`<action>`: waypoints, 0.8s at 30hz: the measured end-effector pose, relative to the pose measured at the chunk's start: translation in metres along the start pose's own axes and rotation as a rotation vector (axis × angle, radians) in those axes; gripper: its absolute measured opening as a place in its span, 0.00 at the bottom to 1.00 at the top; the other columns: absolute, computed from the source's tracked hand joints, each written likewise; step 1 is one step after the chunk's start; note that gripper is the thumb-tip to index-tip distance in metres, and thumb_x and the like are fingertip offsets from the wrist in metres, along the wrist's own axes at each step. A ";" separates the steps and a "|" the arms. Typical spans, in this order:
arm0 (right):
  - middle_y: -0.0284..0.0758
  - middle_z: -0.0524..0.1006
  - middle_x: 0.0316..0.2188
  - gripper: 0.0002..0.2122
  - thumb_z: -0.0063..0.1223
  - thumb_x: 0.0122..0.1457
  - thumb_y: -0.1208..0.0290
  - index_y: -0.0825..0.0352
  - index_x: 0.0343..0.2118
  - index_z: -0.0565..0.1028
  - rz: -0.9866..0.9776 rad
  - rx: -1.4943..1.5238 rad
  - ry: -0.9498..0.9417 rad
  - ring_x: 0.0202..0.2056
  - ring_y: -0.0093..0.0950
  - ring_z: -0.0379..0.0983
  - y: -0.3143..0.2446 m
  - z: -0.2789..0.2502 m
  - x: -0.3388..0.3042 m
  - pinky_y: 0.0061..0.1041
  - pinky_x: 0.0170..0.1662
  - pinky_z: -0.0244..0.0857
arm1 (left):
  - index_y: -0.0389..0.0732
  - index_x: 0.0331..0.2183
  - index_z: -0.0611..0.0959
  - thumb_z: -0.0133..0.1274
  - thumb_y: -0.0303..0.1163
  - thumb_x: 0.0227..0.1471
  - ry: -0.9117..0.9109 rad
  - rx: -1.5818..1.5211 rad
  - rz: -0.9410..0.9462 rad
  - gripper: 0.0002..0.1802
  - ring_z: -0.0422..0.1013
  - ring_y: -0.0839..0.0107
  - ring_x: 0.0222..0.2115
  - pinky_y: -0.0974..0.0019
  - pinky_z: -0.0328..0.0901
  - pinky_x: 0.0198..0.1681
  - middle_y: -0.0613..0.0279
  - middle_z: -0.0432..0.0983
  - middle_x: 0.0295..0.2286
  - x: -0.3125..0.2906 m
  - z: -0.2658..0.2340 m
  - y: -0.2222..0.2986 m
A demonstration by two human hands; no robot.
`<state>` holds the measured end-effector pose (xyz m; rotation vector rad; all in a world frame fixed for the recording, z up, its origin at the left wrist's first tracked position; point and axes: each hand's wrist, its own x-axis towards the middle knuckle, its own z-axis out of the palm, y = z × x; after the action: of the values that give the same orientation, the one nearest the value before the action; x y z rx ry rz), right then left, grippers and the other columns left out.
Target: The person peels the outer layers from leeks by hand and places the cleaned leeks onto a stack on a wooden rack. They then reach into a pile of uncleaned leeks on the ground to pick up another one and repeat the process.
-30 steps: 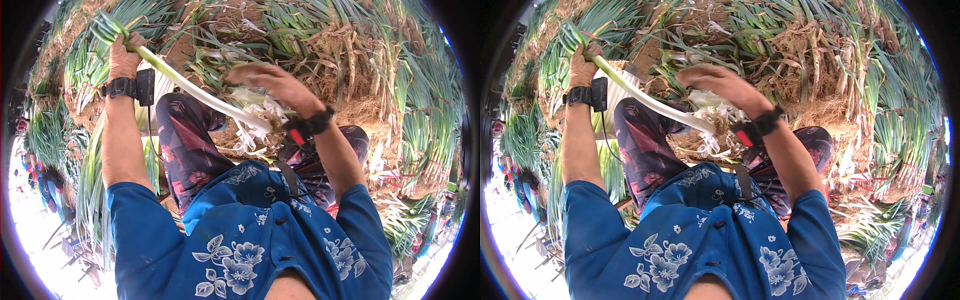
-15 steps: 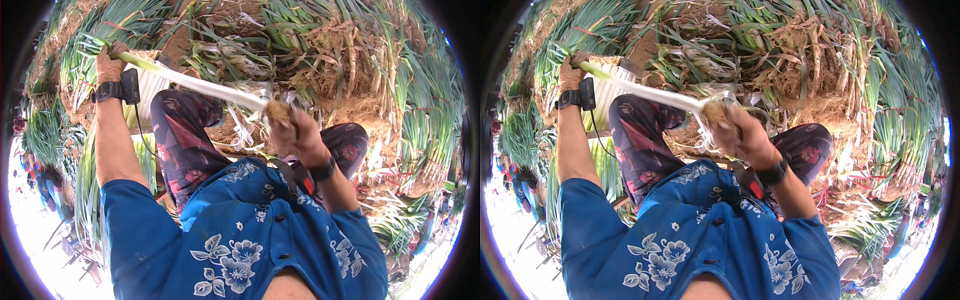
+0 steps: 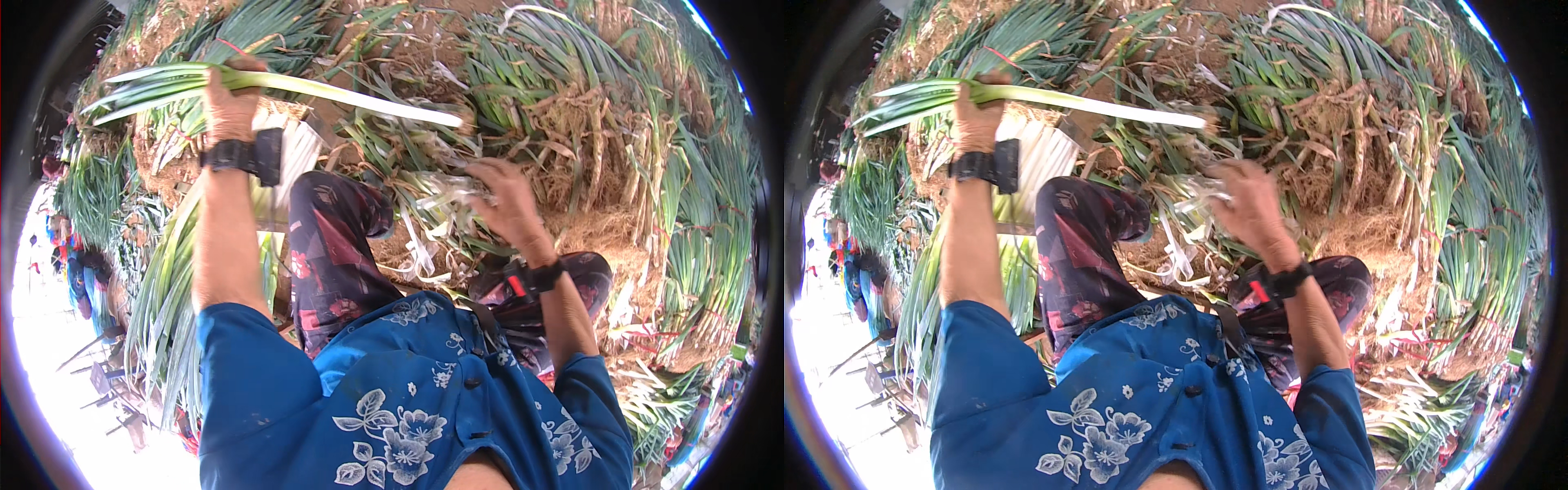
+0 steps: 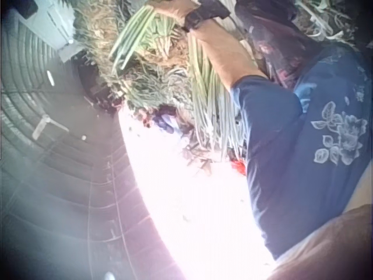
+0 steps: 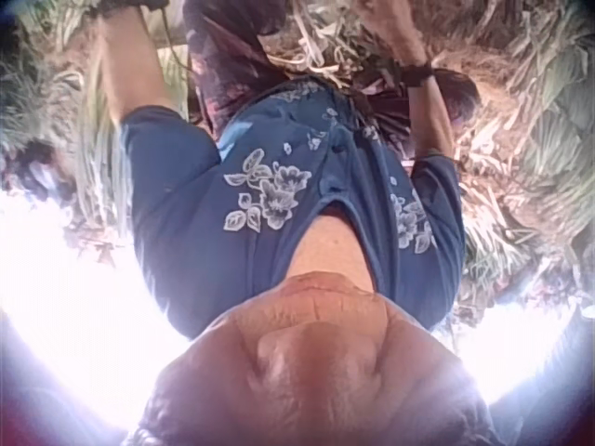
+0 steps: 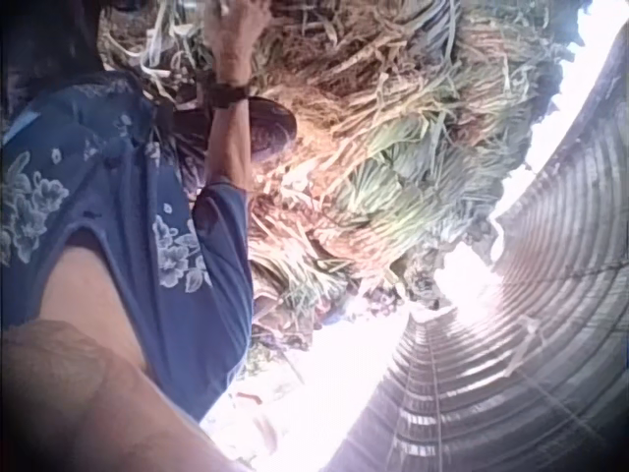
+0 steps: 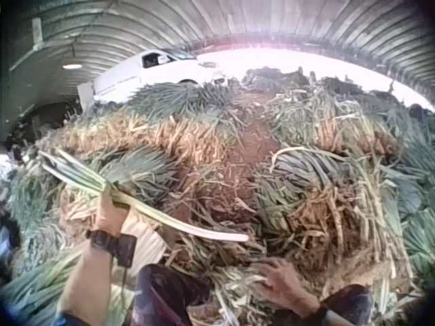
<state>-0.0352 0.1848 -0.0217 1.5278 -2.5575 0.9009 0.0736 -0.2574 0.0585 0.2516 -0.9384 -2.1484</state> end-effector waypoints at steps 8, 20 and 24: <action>0.42 0.74 0.41 0.25 0.46 0.59 0.52 0.67 0.53 0.64 0.613 2.307 0.000 0.36 0.35 0.74 -0.066 0.040 0.051 0.29 0.37 0.67 | 0.39 0.37 0.74 0.42 0.48 0.59 -0.078 -0.187 -0.096 0.20 0.70 0.52 0.43 0.46 0.64 0.49 0.54 0.76 0.35 -0.089 0.070 -0.059; 0.45 0.76 0.36 0.21 0.48 0.55 0.60 0.73 0.44 0.73 0.703 2.216 0.425 0.35 0.35 0.73 -0.060 0.011 0.026 0.30 0.41 0.67 | 0.45 0.41 0.76 0.59 0.32 0.36 -0.702 1.748 0.938 0.24 0.66 0.58 0.46 0.53 0.59 0.49 0.58 0.71 0.38 -0.176 0.138 -0.067; 0.38 0.77 0.34 0.14 0.45 0.59 0.64 0.68 0.40 0.75 0.598 2.110 0.317 0.25 0.27 0.69 -0.034 0.004 0.012 0.25 0.30 0.63 | 0.44 0.28 0.75 0.50 0.29 0.43 -0.798 2.012 0.773 0.05 0.73 0.67 0.27 0.64 0.67 0.30 0.64 0.72 0.23 -0.138 0.085 -0.050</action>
<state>-0.0122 0.1611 -0.0056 -0.0159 -1.0006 3.7829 0.1021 -0.0901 0.0682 -0.0942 -2.6957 0.0972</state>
